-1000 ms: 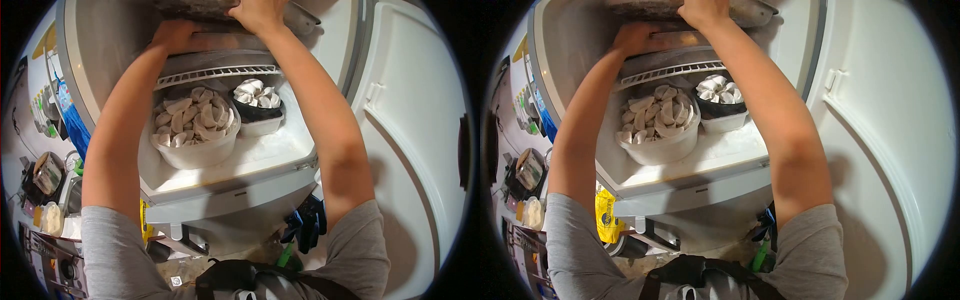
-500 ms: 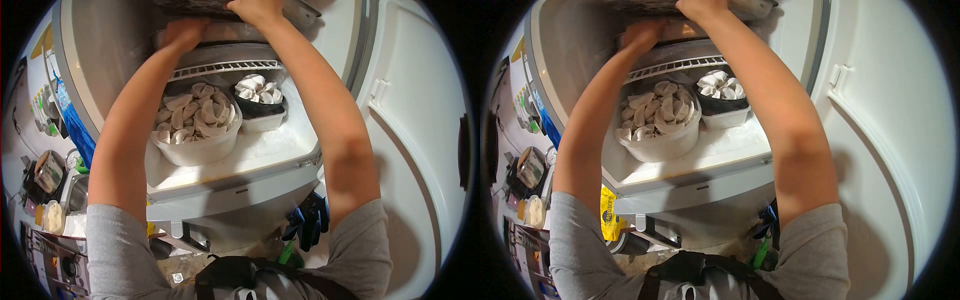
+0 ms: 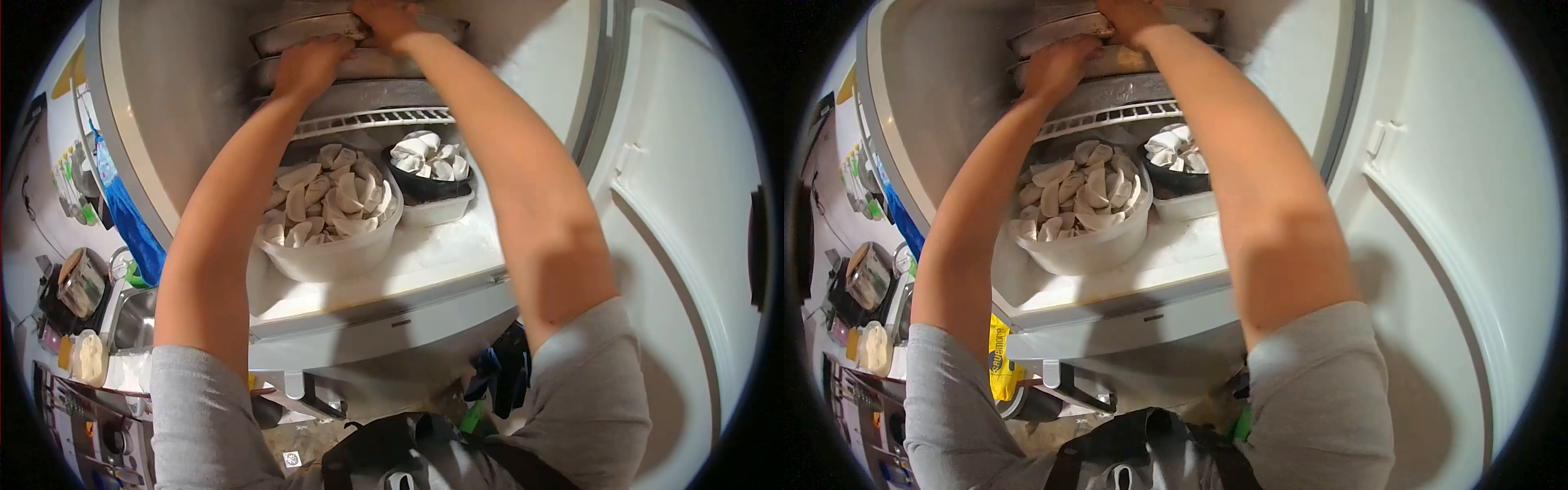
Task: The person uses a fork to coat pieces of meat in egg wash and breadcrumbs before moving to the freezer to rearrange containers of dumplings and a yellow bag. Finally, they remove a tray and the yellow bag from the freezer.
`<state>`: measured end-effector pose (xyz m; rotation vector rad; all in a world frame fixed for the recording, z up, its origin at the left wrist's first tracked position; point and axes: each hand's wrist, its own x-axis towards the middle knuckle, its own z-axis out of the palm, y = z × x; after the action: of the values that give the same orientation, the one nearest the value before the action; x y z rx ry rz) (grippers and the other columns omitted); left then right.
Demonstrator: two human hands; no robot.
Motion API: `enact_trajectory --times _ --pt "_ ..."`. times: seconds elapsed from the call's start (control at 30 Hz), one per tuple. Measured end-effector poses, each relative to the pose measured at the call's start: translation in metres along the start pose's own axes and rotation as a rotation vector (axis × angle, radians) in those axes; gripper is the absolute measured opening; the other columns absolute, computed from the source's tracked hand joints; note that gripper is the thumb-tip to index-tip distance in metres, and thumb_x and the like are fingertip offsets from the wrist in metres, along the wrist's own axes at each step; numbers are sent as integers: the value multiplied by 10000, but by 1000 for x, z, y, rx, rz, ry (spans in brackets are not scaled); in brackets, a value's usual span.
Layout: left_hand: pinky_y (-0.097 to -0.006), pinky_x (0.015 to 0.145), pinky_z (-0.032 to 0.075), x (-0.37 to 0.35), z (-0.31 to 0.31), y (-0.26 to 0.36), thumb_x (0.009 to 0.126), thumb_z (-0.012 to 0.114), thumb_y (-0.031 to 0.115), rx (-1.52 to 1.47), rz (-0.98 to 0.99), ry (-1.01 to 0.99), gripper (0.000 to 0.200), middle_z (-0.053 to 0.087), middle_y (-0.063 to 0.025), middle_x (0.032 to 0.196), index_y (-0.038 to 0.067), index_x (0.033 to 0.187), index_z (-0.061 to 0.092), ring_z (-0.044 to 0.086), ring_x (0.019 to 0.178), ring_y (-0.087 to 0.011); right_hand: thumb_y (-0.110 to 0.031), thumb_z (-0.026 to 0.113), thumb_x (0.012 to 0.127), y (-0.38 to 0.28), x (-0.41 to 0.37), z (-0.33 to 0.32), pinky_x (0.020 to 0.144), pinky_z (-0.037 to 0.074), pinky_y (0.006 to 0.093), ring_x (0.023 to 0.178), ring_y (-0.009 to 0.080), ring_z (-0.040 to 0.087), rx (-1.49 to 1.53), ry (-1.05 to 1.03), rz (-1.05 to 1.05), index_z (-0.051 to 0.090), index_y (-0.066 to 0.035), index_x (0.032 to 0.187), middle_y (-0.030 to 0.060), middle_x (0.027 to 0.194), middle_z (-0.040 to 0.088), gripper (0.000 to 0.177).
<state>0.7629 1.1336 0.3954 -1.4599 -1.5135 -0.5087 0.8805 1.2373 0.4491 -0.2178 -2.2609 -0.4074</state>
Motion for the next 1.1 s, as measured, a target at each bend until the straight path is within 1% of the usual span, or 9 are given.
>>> enact_trajectory --times 0.13,0.2,0.27,0.33,0.37,0.57,0.67,0.87,1.1 --pt "-408 729 446 4 -4 5 818 442 260 0 -60 3 231 610 -84 962 221 989 592 578 876 -296 -208 676 721 -8 -11 -3 865 384 394 1083 339 447 110 28 95 468 -59 1097 176 1157 472 455" --pt "-402 742 457 16 -9 5 736 581 265 -26 -188 -18 346 612 -90 999 208 1077 565 578 897 -300 -160 670 711 -34 -37 -28 796 409 402 966 331 512 268 345 161 534 -29 990 186 1043 529 336" --pt "-417 763 478 41 3 -16 811 514 355 -65 -256 -160 404 574 -173 1034 93 1116 544 562 939 -320 -94 664 659 -34 -51 -31 703 429 388 811 323 548 423 103 146 559 12 822 183 854 558 221" --pt "-429 768 433 53 24 -30 817 472 165 -253 -127 119 231 626 -126 941 88 971 625 592 857 -303 -166 583 560 -2 -57 15 783 441 412 867 280 585 39 -121 34 611 -91 960 122 943 616 408" --pt "-420 760 436 51 -6 -10 818 468 133 -216 -278 -25 211 616 -144 971 62 955 611 584 866 -320 -230 586 567 -2 -58 18 800 474 396 949 289 577 -58 -298 120 623 -112 1006 158 992 608 456" --pt "-447 737 431 55 -1 -28 846 473 188 123 83 52 216 619 -164 930 11 902 584 575 841 -346 -154 579 680 -2 -86 32 728 466 412 933 305 571 -10 -168 186 628 -118 947 121 950 626 274" --pt "-449 761 436 61 -23 -16 798 549 339 218 -58 -288 366 609 -180 959 41 1009 569 577 865 -344 -133 582 704 2 -87 40 717 436 463 947 306 561 -87 -69 186 592 -79 942 112 960 617 244" --pt "-416 770 450 35 -30 -1 535 718 500 189 106 -118 757 610 -169 985 89 1141 528 587 891 -319 -210 638 737 -1 -95 52 818 318 548 983 293 543 -97 32 175 543 -27 922 148 956 591 277" --pt "-399 769 447 29 -39 15 535 743 440 255 -3 -132 734 615 -153 982 122 1157 518 592 889 -303 -210 690 673 9 -87 44 825 335 538 987 280 552 -10 -3 175 568 -80 944 118 971 602 324"
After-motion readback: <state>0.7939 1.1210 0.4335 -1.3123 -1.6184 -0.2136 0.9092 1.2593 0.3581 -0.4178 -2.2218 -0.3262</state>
